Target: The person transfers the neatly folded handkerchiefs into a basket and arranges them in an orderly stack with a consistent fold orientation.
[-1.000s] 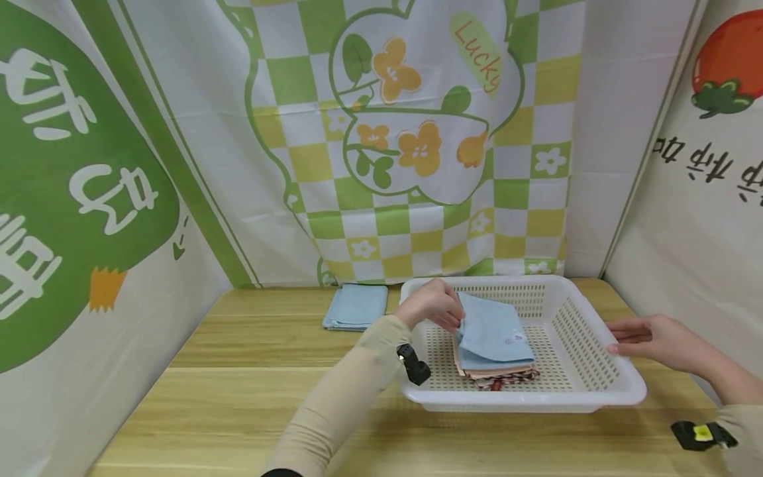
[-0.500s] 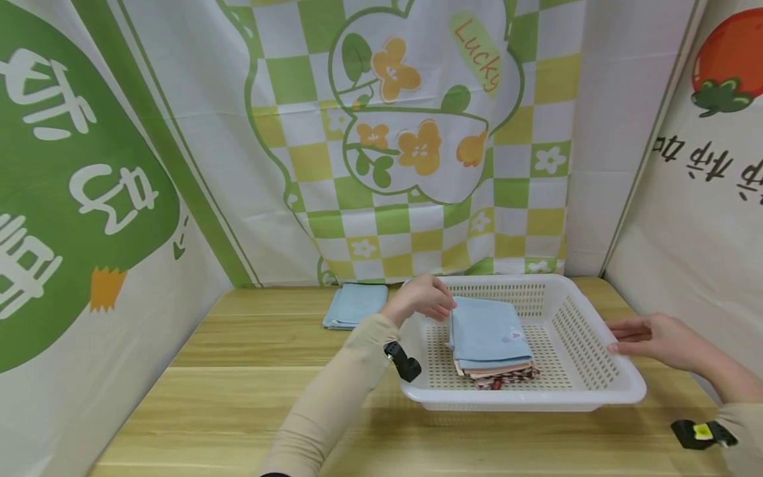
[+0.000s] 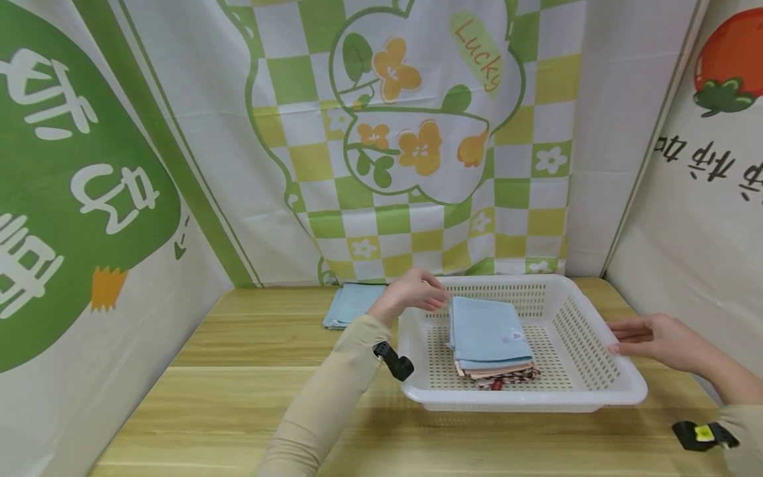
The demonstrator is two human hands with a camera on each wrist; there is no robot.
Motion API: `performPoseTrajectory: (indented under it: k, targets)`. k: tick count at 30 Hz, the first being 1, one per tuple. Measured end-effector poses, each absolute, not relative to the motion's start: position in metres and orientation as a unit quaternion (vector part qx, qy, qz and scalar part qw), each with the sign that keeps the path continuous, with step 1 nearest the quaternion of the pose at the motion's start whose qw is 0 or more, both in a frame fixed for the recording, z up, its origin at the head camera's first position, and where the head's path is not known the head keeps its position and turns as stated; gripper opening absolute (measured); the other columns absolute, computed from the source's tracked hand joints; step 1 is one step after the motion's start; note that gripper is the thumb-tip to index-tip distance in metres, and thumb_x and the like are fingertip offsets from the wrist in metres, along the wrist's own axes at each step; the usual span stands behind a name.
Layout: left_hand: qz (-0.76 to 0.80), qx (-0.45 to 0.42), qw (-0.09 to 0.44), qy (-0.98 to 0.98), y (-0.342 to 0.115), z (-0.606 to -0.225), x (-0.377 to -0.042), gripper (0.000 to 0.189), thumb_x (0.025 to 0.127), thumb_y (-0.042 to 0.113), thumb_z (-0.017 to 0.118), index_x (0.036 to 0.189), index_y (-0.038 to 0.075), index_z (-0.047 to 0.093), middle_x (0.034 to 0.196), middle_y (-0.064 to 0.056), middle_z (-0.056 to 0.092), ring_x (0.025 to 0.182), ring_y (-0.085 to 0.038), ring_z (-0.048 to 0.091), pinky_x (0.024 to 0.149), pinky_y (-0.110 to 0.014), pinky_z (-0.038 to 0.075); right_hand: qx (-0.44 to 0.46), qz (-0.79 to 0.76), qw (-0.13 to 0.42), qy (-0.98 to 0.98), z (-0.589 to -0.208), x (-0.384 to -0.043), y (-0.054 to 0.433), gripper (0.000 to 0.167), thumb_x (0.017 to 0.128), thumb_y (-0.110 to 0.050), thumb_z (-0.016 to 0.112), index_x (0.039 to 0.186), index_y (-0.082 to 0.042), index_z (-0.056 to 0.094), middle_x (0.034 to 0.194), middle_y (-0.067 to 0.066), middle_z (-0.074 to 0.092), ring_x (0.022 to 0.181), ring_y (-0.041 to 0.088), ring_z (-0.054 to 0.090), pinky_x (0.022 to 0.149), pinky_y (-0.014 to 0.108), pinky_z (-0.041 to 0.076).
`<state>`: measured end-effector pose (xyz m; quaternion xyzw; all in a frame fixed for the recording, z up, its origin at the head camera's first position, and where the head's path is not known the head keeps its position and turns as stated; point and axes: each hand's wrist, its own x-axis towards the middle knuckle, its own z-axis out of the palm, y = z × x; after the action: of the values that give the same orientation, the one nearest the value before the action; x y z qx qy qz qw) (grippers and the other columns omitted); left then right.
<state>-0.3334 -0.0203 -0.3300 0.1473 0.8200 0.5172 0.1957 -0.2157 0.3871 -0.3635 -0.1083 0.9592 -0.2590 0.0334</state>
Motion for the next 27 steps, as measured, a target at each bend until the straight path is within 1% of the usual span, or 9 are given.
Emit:
performPoseTrajectory:
  k: [2,5,10,16,20,27]
  targets:
    - [0.52,0.145,0.191,0.82,-0.022,-0.33,-0.334,0.022,0.086,0.009,0.068,0.105,-0.003,0.064,0.102,-0.02,0.068,0.092,-0.031,0.067,0.077,-0.032,0.058,-0.107,-0.26,0.034,0.959,-0.363,-0.216,0.387,0.061,0.086,-0.036,0.069,0.125,0.009,0.056,0.107,0.017,0.069,0.084,-0.002,0.064,0.067,0.021,0.053]
    - [0.525,0.143,0.189,0.818,-0.026,-0.33,-0.334,0.024,0.086,0.009,0.068,0.106,-0.003,0.063,0.104,-0.021,0.067,0.092,-0.03,0.068,0.079,-0.034,0.058,-0.109,-0.26,0.036,0.959,-0.363,-0.216,0.387,0.06,0.087,-0.036,0.068,0.125,0.01,0.055,0.107,0.018,0.069,0.084,0.0,0.065,0.067,0.022,0.053]
    - [0.532,0.144,0.187,0.814,-0.032,-0.33,-0.334,0.026,0.086,0.01,0.069,0.107,-0.004,0.062,0.102,-0.021,0.068,0.095,-0.033,0.067,0.085,-0.039,0.055,-0.107,-0.26,0.039,0.959,-0.362,-0.216,0.387,0.061,0.086,-0.036,0.068,0.125,0.009,0.055,0.107,0.018,0.069,0.085,0.002,0.065,0.067,0.022,0.054]
    - [0.54,0.134,0.189,0.809,-0.042,-0.327,-0.334,0.028,0.086,0.011,0.069,0.11,-0.001,0.062,0.103,-0.018,0.067,0.099,-0.033,0.066,0.081,-0.033,0.057,-0.104,-0.259,0.04,0.959,-0.364,-0.216,0.388,0.061,0.086,-0.037,0.068,0.125,0.008,0.056,0.108,0.018,0.069,0.084,-0.002,0.064,0.067,0.022,0.053]
    - [0.548,0.131,0.185,0.805,-0.047,-0.329,-0.335,0.028,0.086,0.011,0.069,0.11,-0.001,0.062,0.105,-0.016,0.066,0.1,-0.032,0.066,0.082,-0.033,0.057,-0.106,-0.259,0.038,0.959,-0.365,-0.216,0.388,0.061,0.086,-0.037,0.068,0.125,0.008,0.056,0.107,0.017,0.069,0.083,-0.003,0.063,0.066,0.022,0.053]
    - [0.539,0.133,0.169,0.814,-0.056,-0.331,-0.334,0.027,0.086,0.012,0.069,0.109,-0.001,0.062,0.103,-0.016,0.066,0.093,-0.026,0.067,0.081,-0.031,0.057,-0.107,-0.261,0.032,0.959,-0.366,-0.216,0.388,0.061,0.086,-0.036,0.069,0.124,0.01,0.055,0.106,0.018,0.069,0.082,-0.002,0.064,0.066,0.021,0.053]
